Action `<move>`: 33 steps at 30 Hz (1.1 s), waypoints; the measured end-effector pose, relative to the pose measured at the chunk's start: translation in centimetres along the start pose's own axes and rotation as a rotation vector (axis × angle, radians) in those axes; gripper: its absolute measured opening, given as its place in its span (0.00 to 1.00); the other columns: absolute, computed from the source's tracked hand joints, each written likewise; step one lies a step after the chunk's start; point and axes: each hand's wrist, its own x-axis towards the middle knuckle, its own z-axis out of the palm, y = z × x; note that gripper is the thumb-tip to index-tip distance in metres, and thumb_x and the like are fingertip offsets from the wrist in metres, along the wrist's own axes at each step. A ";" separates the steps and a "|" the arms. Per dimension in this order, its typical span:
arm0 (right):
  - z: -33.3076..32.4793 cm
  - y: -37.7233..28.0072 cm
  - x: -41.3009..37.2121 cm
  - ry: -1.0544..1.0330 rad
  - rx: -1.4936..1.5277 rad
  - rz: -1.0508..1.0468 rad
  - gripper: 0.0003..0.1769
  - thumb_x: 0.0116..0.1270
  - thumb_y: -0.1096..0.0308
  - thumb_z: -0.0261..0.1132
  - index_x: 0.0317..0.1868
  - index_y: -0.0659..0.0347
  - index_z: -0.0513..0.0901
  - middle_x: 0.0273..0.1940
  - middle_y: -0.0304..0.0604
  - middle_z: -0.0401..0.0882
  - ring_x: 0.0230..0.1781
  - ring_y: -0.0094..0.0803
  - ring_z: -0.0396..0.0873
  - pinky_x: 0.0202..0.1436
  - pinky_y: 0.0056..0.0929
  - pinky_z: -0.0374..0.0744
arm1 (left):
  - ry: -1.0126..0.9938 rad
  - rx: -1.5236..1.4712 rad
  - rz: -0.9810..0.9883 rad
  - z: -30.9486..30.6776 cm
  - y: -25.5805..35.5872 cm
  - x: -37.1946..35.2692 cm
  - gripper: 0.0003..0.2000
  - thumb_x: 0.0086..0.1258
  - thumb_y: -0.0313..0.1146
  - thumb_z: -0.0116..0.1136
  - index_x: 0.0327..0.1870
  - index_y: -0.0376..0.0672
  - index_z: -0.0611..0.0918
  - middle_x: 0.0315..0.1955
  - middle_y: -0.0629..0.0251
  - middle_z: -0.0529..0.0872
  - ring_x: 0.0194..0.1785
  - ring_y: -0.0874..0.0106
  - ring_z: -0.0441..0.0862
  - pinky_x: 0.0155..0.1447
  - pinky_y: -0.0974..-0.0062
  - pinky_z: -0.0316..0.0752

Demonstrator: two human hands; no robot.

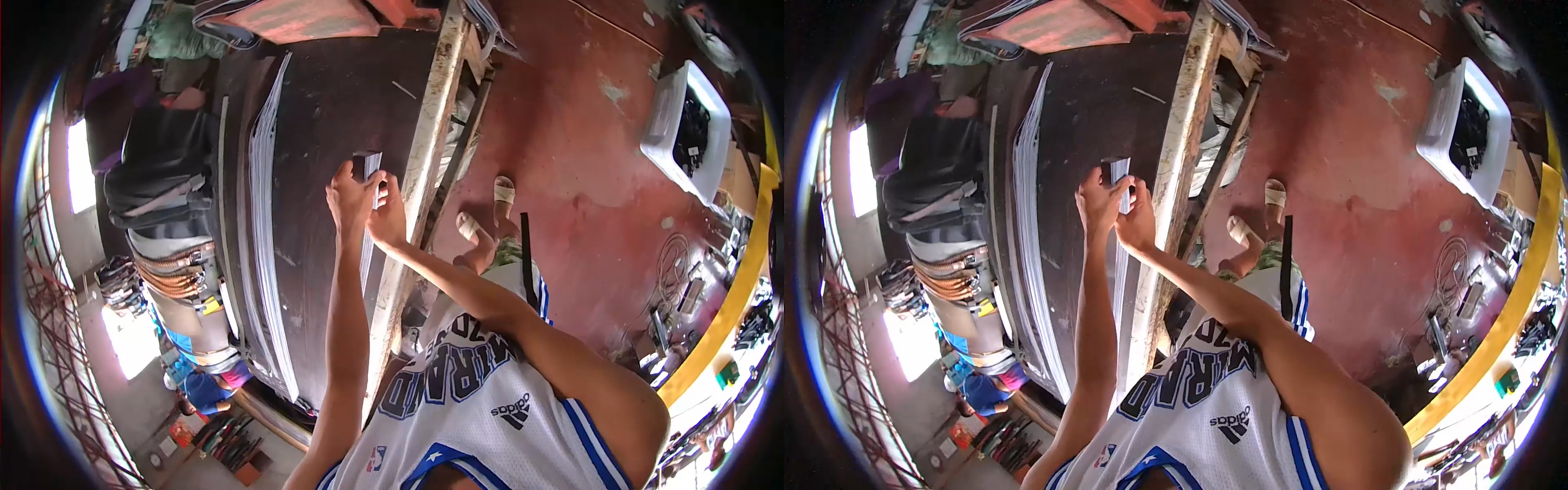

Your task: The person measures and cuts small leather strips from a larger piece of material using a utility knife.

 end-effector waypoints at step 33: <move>-8.1 -8.6 7.3 -0.238 -0.369 0.128 0.32 0.58 0.68 0.69 0.61 0.64 0.66 0.40 0.57 0.84 0.36 0.53 0.85 0.41 0.49 0.81 | 0.055 0.117 -0.116 5.2 7.1 4.7 0.17 0.54 0.40 0.74 0.38 0.39 0.84 0.33 0.51 0.88 0.36 0.51 0.87 0.41 0.58 0.81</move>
